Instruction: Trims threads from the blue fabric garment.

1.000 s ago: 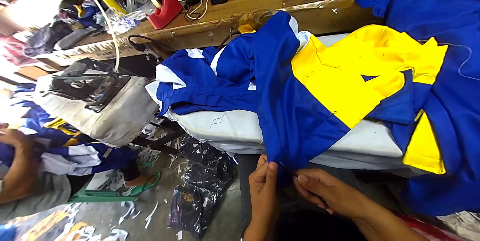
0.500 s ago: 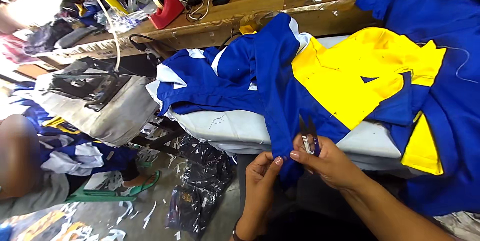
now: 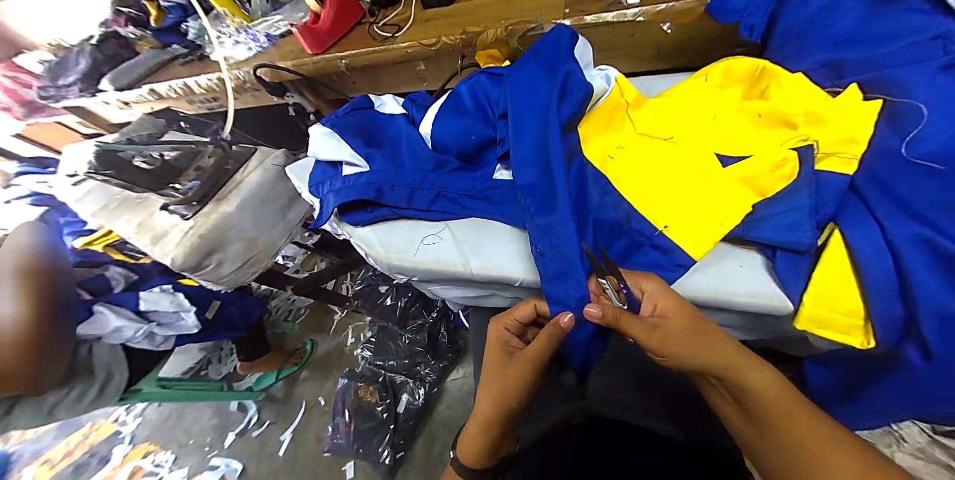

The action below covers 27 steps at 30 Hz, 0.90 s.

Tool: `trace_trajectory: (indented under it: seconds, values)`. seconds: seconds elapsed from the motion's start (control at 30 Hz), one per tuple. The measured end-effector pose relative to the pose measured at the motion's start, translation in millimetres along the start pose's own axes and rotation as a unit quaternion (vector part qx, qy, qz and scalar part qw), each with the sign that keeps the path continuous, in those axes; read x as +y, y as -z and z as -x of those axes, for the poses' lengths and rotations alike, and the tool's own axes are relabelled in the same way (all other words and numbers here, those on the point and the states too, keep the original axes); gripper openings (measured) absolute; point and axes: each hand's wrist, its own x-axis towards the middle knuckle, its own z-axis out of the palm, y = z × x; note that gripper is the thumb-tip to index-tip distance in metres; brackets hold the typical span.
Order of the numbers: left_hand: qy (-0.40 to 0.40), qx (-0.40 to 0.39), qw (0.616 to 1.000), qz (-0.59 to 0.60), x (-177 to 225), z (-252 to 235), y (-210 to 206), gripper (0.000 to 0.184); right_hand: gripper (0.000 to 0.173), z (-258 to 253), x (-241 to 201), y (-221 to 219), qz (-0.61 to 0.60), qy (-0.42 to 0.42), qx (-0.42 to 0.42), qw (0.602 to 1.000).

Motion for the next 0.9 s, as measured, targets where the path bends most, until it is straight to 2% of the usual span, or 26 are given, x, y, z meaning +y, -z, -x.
trace_trajectory:
  seconds: [0.2,0.43,0.57,0.63,0.73,0.8,0.9]
  values:
    - [0.032,0.003,0.992,0.121,-9,4,-4,0.009,0.015,-1,7,3,-0.088,-0.008,-0.014,0.996]
    - [-0.007,0.023,0.999,0.044,-7,8,-6,0.007,0.012,4,9,-4,-0.055,0.006,0.035,0.998]
    - [0.055,0.016,0.987,0.148,-10,9,-8,0.007,0.014,4,12,-6,-0.143,-0.029,0.026,0.989]
    - [0.073,0.029,0.982,0.171,-13,8,-11,0.007,0.012,4,14,-11,-0.148,-0.033,0.055,0.987]
    - [0.091,0.058,0.978,0.180,-14,9,-14,0.007,0.008,8,17,-21,-0.089,-0.014,0.125,0.988]
    - [0.114,0.080,0.971,0.194,-11,9,-16,0.009,0.012,12,20,-26,0.028,0.029,0.180,0.983]
    - [0.101,0.109,0.973,0.176,-8,8,-19,0.011,0.016,17,18,-29,0.210,0.130,0.238,0.939]
